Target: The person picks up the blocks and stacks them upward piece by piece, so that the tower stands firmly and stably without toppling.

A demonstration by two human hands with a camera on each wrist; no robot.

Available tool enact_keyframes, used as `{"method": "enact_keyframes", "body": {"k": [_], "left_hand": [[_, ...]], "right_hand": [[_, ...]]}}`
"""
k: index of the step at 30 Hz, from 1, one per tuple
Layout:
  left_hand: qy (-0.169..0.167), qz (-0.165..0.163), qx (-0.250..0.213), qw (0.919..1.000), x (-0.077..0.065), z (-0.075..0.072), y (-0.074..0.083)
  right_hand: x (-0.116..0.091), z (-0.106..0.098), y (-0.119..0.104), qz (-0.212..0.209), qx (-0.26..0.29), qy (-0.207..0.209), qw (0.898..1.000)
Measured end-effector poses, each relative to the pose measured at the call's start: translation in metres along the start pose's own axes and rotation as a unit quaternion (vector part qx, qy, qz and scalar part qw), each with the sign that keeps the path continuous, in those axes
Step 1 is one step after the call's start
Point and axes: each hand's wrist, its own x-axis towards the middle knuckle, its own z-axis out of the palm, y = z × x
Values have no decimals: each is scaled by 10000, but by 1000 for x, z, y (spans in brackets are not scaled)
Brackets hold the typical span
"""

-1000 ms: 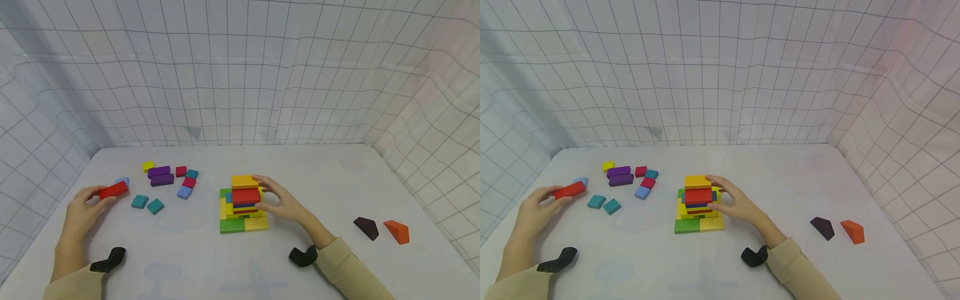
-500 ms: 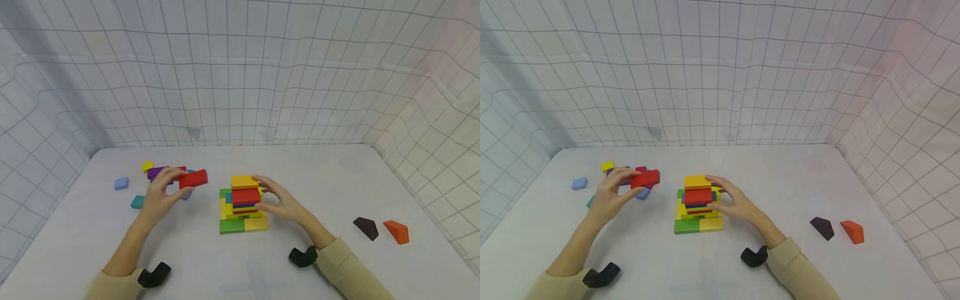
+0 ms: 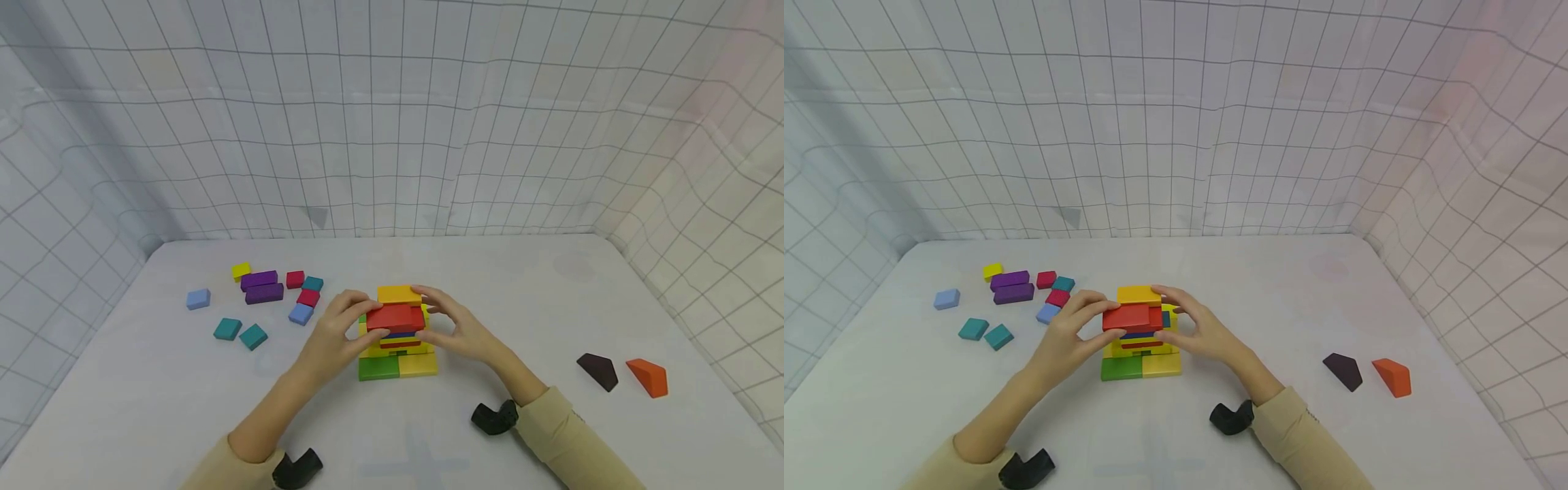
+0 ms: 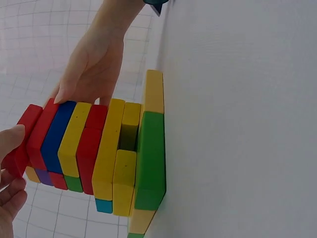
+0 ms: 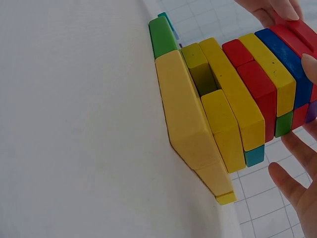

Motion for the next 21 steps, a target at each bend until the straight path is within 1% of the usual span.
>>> {"method": "enact_keyframes", "body": {"k": [3, 7, 11, 14, 18, 21], "left_hand": [[93, 80, 88, 9999, 0, 5, 2], [192, 251, 83, 9995, 2, 10, 2], [280, 407, 152, 9987, 2, 14, 1], [371, 494, 307, 9976, 2, 16, 0], [388, 451, 367, 9976, 4, 18, 0], [334, 359, 201, 9986, 4, 18, 1]], "right_hand": [[0, 0, 0, -29, -7, -19, 10000], [1, 0, -2, -25, -41, -19, 10000], [2, -2, -21, -5, -62, -28, 10000], [3, -3, -35, 52, -26, -31, 10000], [3, -3, -35, 119, 26, -6, 9999], [3, -3, -36, 125, 19, -3, 9999]]}}
